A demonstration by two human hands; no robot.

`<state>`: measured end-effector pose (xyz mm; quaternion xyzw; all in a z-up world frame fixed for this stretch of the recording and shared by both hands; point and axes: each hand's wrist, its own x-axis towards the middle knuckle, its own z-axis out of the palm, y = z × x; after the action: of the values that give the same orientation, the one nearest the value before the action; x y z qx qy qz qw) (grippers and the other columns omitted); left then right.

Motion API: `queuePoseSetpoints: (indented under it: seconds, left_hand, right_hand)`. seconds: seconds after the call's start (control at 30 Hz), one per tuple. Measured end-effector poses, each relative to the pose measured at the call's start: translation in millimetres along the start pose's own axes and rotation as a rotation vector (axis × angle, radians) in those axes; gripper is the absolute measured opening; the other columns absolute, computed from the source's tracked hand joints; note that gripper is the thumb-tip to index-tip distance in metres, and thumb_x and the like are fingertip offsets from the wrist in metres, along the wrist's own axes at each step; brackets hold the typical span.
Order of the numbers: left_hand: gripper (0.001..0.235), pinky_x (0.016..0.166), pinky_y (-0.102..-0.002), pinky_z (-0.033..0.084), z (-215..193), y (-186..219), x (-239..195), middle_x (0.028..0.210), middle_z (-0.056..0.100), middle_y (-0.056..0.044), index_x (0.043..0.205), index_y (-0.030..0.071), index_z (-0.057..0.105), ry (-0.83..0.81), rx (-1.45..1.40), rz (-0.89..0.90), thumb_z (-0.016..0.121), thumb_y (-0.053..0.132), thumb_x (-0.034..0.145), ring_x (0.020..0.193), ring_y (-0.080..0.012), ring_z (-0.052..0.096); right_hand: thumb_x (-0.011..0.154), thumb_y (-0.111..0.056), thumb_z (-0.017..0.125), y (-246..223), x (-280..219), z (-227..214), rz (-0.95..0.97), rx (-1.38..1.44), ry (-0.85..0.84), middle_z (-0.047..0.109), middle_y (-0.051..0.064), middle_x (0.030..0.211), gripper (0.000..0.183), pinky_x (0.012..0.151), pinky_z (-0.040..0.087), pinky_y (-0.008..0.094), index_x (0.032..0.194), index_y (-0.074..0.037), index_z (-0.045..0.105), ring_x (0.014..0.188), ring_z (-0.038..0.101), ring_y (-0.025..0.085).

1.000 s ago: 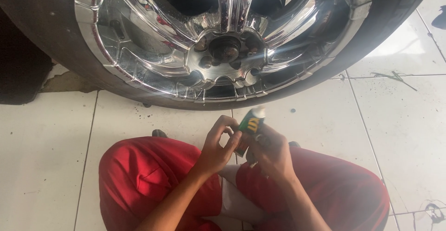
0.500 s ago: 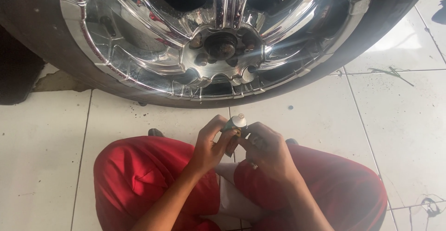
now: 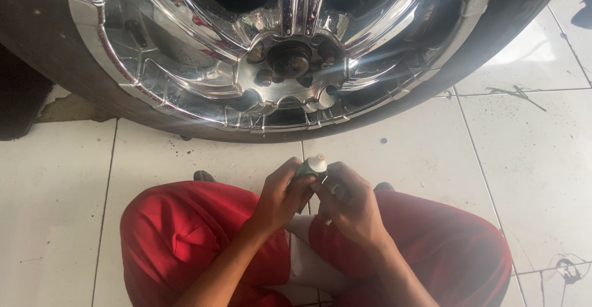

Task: The person sits on the floor and cleans a chrome car wheel. They apply a cleaning liquid from a tube onto a cloth and wipe the wheel's surface, then apply the liquid directly to the wheel and rub it in with their fingers.

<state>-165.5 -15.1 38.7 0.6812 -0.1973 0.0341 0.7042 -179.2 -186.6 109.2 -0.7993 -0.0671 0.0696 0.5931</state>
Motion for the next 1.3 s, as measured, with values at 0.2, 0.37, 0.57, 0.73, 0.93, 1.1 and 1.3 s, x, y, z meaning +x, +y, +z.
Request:
queuePoseSetpoints:
  seconds: [0.2,0.37,0.57,0.73,0.93,1.1,1.3]
  left_hand:
    - [0.024,0.053,-0.023,0.048,-3.2,-17.0,-8.4,0.074,0.062,-0.002,0.109,0.004,0.062,-0.068,-0.034,-0.187,0.051,0.025,0.109,0.060,-0.0061,0.057]
    - [0.026,0.062,-0.024,0.060,-2.4,-16.5,-5.3,0.082,0.069,-0.003,0.119,0.005,0.054,-0.180,-0.160,-0.217,0.041,0.027,0.112,0.072,-0.0087,0.071]
    - [0.022,0.068,-0.027,0.055,0.0,-7.1,-5.8,0.094,0.067,-0.008,0.124,0.004,0.054,-0.143,-0.056,-0.201,0.049,0.021,0.110,0.082,-0.0117,0.066]
    - [0.022,0.062,-0.028,0.057,-4.1,-17.7,-4.4,0.091,0.067,-0.008,0.122,0.003,0.052,-0.029,-0.198,-0.258,0.051,0.020,0.107,0.074,-0.0124,0.065]
    - [0.024,0.065,-0.028,0.061,-15.0,-18.6,1.1,0.095,0.069,-0.010,0.121,0.003,0.050,0.244,-0.218,-0.077,0.051,0.022,0.108,0.078,-0.0124,0.069]
    - [0.021,0.067,-0.028,0.060,-19.8,-19.9,4.2,0.097,0.069,-0.011,0.120,0.002,0.050,0.267,-0.235,-0.083,0.052,0.021,0.109,0.079,-0.0127,0.067]
    - [0.019,0.063,-0.026,0.057,-22.0,-20.2,3.5,0.092,0.070,-0.010,0.115,0.003,0.051,0.280,-0.229,-0.166,0.052,0.020,0.108,0.074,-0.0116,0.067]
  right_hand:
    - [0.092,-0.007,0.069,-1.3,-0.4,2.4,0.064,0.105,0.028,0.075,0.007,0.077,0.017,0.045,0.057,0.027,0.108,-0.002,0.065,0.054,0.070,0.012]
    - [0.094,-0.008,0.068,2.7,-1.7,0.7,0.110,0.204,0.058,0.073,0.010,0.074,0.019,0.045,0.056,0.028,0.111,0.000,0.064,0.056,0.072,0.015]
    - [0.094,-0.010,0.067,0.5,-1.1,-0.7,0.072,0.170,0.072,0.073,0.010,0.075,0.018,0.044,0.059,0.029,0.108,-0.001,0.062,0.054,0.073,0.015]
    - [0.099,-0.019,0.064,27.8,10.6,-13.9,0.005,0.280,0.244,0.070,0.017,0.078,0.027,0.047,0.056,0.031,0.120,-0.003,0.057,0.053,0.071,0.018]
    - [0.091,-0.009,0.065,34.0,78.5,-33.6,-0.263,-0.974,0.416,0.056,0.013,0.146,0.045,0.069,0.057,0.040,0.129,-0.014,0.042,0.084,0.071,0.029]
    - [0.088,-0.007,0.060,96.5,125.4,-29.7,-0.063,-1.065,0.381,0.061,0.018,0.135,0.081,0.063,0.055,0.049,0.159,-0.004,0.021,0.087,0.070,0.038]
    - [0.090,-0.004,0.056,100.3,124.3,-4.4,0.188,-0.973,0.109,0.066,0.021,0.120,0.096,0.067,0.056,0.049,0.171,-0.011,0.006,0.079,0.072,0.037]
